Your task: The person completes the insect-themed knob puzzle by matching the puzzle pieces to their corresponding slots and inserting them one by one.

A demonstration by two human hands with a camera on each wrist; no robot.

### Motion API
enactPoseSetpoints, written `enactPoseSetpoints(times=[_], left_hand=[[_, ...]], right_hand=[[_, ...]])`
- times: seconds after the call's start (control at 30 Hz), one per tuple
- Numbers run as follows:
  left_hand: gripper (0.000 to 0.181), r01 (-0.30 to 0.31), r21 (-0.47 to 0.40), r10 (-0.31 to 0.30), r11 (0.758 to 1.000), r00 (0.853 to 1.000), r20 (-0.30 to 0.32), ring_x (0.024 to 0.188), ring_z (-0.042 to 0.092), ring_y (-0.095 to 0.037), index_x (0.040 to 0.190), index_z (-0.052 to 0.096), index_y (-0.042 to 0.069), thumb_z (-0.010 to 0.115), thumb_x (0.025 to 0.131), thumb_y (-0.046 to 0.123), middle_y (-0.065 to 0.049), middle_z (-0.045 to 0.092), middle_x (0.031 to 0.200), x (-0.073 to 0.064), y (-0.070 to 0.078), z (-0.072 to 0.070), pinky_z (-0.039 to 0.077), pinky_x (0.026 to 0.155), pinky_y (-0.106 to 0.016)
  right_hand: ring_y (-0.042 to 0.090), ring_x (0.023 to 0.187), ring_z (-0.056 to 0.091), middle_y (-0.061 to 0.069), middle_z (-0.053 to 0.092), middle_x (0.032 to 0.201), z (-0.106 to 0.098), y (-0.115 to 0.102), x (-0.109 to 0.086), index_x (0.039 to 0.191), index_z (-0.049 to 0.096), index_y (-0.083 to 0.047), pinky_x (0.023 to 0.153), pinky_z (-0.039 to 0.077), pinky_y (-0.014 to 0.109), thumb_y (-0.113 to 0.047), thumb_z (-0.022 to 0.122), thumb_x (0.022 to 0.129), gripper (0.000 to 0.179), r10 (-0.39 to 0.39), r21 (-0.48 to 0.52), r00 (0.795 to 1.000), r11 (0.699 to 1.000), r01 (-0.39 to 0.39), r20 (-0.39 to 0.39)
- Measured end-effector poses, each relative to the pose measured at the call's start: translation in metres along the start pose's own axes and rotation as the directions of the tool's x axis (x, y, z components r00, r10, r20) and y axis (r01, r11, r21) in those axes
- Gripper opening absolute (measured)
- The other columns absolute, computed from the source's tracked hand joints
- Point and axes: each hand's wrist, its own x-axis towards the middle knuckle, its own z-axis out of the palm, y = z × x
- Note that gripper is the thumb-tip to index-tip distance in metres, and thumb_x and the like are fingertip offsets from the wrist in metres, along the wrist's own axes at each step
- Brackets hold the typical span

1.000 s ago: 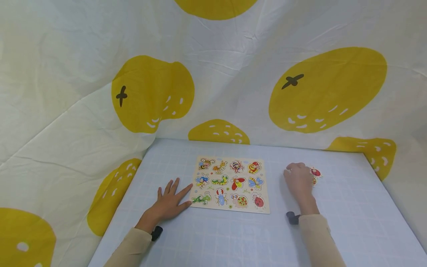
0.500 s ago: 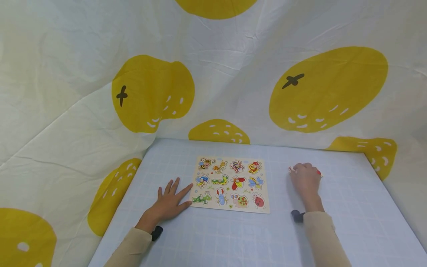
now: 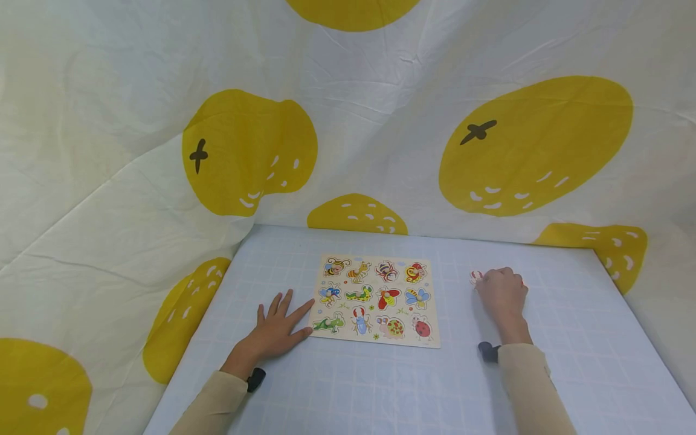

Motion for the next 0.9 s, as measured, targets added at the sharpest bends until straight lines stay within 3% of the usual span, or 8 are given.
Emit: enactPoseSetpoints(times=[0.3, 0.9], left_hand=[[0.069, 0.006, 0.011, -0.006, 1.0, 1.0, -0.001, 0.15, 0.001, -0.044, 0.157, 0.029, 0.041, 0.048, 0.096, 0.065, -0.017, 0.007, 0.166, -0.0009, 0.0015, -0.002, 0.001, 0.108, -0.075], [0.068, 0.011, 0.009, -0.011, 1.0, 1.0, 0.002, 0.15, 0.002, -0.044, 0.157, 0.03, 0.04, 0.049, 0.096, 0.064, -0.017, 0.008, 0.166, -0.0007, 0.0028, -0.0028, 0.001, 0.109, -0.074]], right_hand=[[0.054, 0.101, 0.044, 0.036, 0.05, 0.112, 0.0013, 0.0011, 0.0021, 0.103, 0.067, 0.01, 0.081, 0.039, 0.07, -0.017, 0.067, 0.092, 0.029, 0.029, -0.01, 0.998, 1.0, -0.029, 0.047], [0.056, 0.104, 0.041, 0.037, 0.048, 0.113, 0.0035, 0.0022, 0.0036, 0.099, 0.066, 0.007, 0.082, 0.035, 0.071, -0.015, 0.067, 0.09, 0.024, 0.019, 0.009, 0.999, 1.0, -0.02, 0.042]])
